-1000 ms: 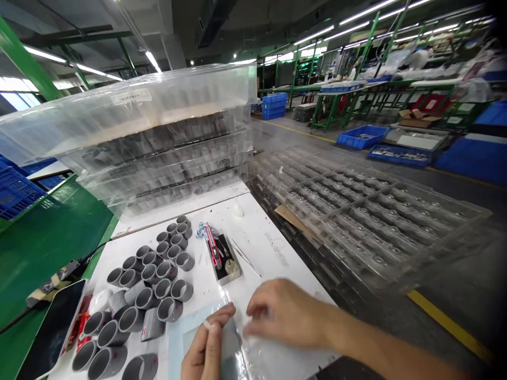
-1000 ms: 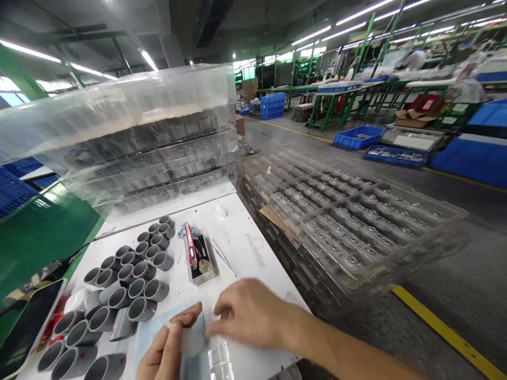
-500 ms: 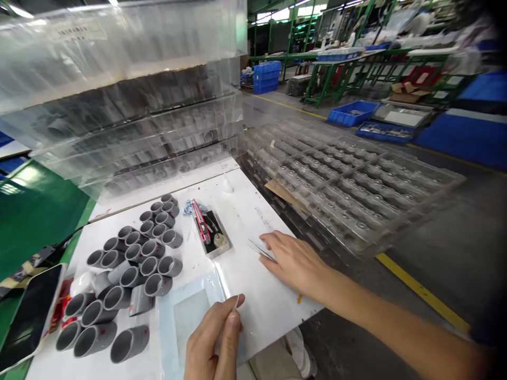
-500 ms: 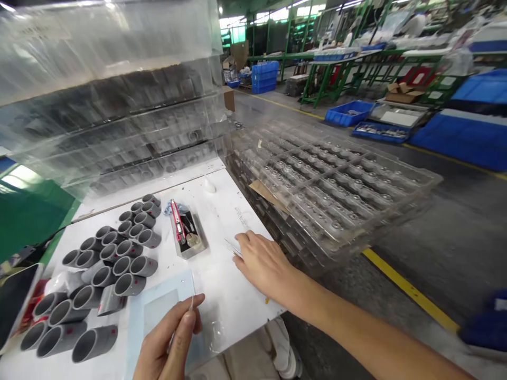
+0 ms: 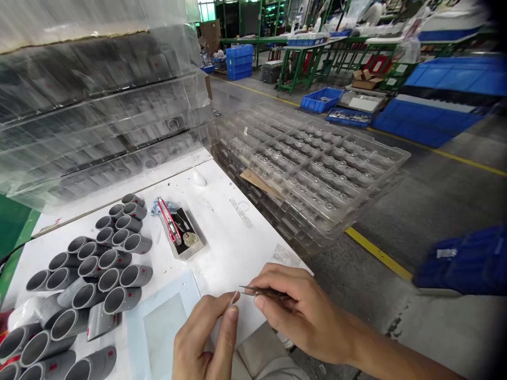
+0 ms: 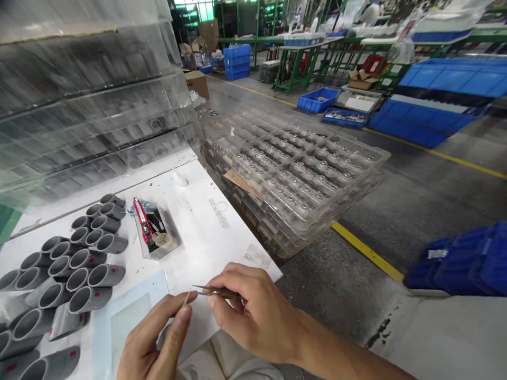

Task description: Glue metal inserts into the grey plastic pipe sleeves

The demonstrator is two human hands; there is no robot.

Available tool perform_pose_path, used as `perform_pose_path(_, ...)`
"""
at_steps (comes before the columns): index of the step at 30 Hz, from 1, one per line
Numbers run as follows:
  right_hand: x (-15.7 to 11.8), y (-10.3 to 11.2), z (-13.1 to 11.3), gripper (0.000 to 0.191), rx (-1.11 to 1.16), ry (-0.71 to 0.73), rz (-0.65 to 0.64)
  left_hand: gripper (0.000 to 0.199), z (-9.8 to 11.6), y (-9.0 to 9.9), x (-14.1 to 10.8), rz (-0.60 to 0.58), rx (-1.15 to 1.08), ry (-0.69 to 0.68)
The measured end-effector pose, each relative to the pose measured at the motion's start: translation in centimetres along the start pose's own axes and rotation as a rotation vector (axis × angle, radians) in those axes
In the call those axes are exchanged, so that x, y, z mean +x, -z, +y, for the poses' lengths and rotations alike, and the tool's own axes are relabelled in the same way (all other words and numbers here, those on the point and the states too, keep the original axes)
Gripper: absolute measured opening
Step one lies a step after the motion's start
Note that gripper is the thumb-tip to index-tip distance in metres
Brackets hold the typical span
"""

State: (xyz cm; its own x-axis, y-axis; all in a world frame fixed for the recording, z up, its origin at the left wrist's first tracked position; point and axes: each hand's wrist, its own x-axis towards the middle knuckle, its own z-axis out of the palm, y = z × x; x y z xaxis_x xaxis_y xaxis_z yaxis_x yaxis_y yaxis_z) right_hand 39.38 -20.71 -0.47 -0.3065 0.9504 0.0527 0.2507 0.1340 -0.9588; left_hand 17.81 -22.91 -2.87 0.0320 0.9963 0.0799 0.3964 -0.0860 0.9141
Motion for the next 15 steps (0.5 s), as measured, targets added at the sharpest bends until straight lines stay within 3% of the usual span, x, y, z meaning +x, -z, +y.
perform_pose_path(12,0.12,-0.04,0.63,0.023,0.035,0.015,-0.003,0.024,0.27,-0.30,-0.16,-0.057,-0.037,0.066)
perform_pose_path(15,-0.04,0.61,0.93,0.026,0.131,-0.014,0.078,0.029,0.15,-0.14,-0.43,-0.044,-0.019,0.091)
